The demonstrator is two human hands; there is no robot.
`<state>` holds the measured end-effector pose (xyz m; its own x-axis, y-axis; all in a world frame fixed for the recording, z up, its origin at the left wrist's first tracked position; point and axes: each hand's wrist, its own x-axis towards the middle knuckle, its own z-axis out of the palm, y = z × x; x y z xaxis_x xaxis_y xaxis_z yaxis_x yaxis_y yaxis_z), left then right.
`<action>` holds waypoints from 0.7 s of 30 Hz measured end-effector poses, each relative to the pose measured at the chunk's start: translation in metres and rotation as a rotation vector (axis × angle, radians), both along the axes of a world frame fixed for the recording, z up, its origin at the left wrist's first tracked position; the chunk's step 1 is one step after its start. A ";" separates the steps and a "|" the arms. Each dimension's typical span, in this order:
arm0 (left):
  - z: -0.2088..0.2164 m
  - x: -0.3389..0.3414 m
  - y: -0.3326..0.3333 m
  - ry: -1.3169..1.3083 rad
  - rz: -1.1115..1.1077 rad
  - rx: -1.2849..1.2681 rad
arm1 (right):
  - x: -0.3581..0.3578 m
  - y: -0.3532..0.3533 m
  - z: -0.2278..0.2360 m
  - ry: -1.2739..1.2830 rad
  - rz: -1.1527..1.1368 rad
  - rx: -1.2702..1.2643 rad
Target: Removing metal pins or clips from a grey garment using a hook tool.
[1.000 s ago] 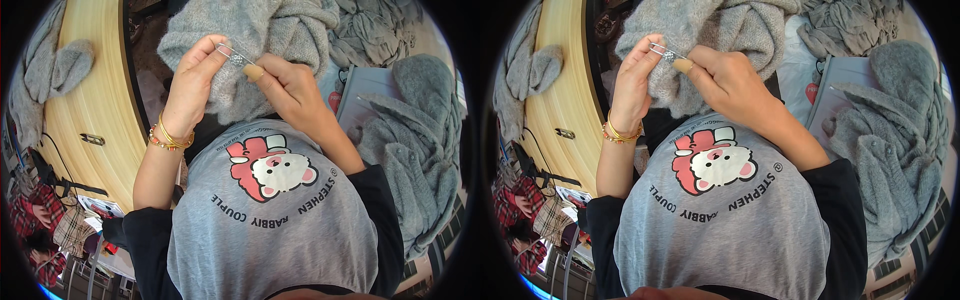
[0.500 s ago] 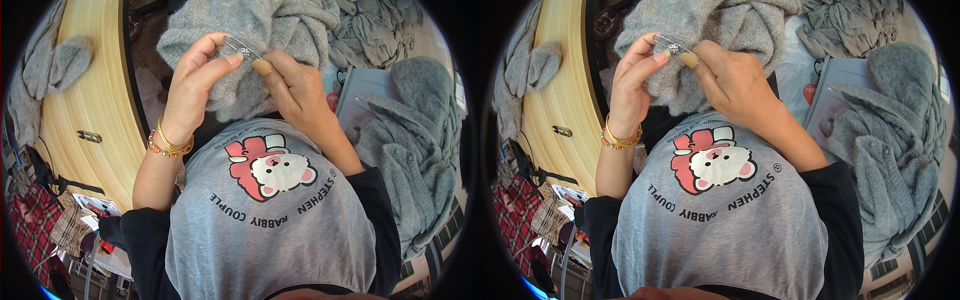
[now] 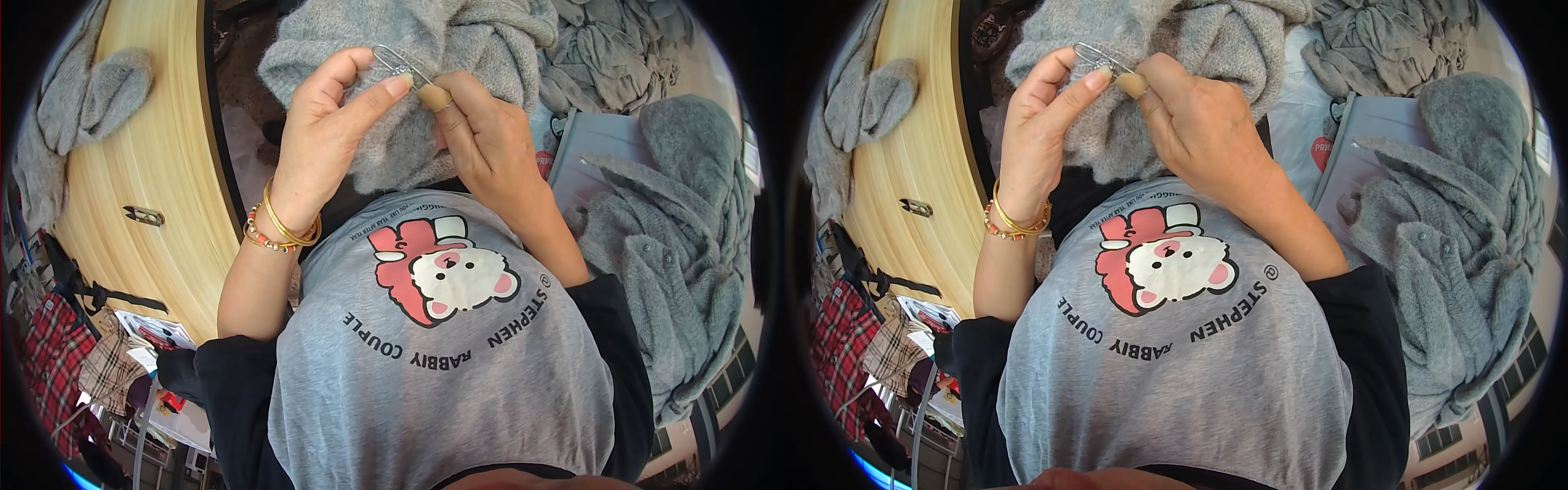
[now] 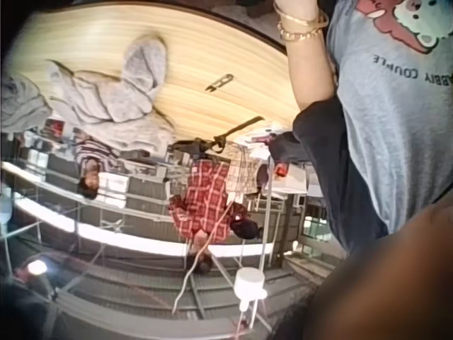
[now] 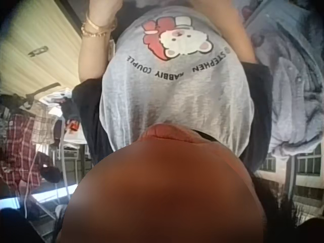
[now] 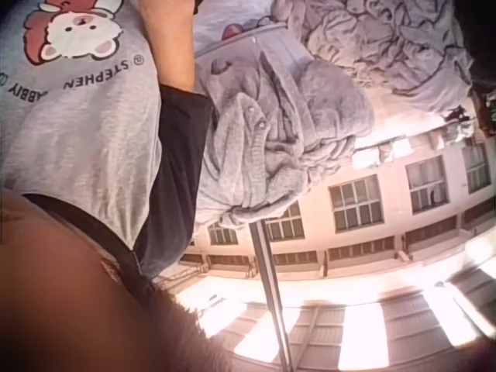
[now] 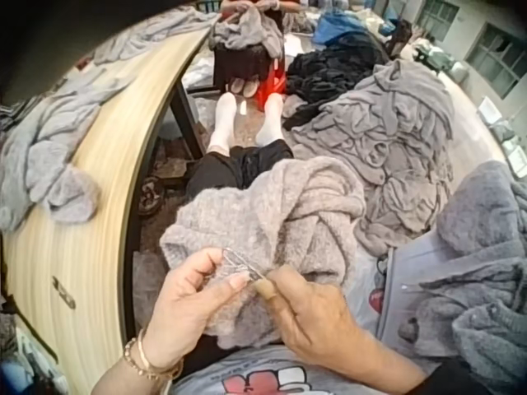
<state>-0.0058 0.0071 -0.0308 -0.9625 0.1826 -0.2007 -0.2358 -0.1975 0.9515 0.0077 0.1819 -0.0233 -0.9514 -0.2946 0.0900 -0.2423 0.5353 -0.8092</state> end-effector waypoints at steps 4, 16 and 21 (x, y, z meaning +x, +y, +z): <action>-0.005 -0.001 -0.002 -0.027 -0.034 -0.029 | 0.001 0.000 -0.002 0.041 0.004 0.064; 0.011 0.008 -0.034 -0.256 -0.131 0.111 | 0.001 0.009 0.006 -0.310 0.342 -0.184; 0.023 0.017 -0.037 -0.079 -0.175 -0.073 | -0.014 0.024 0.007 -0.426 0.189 -0.367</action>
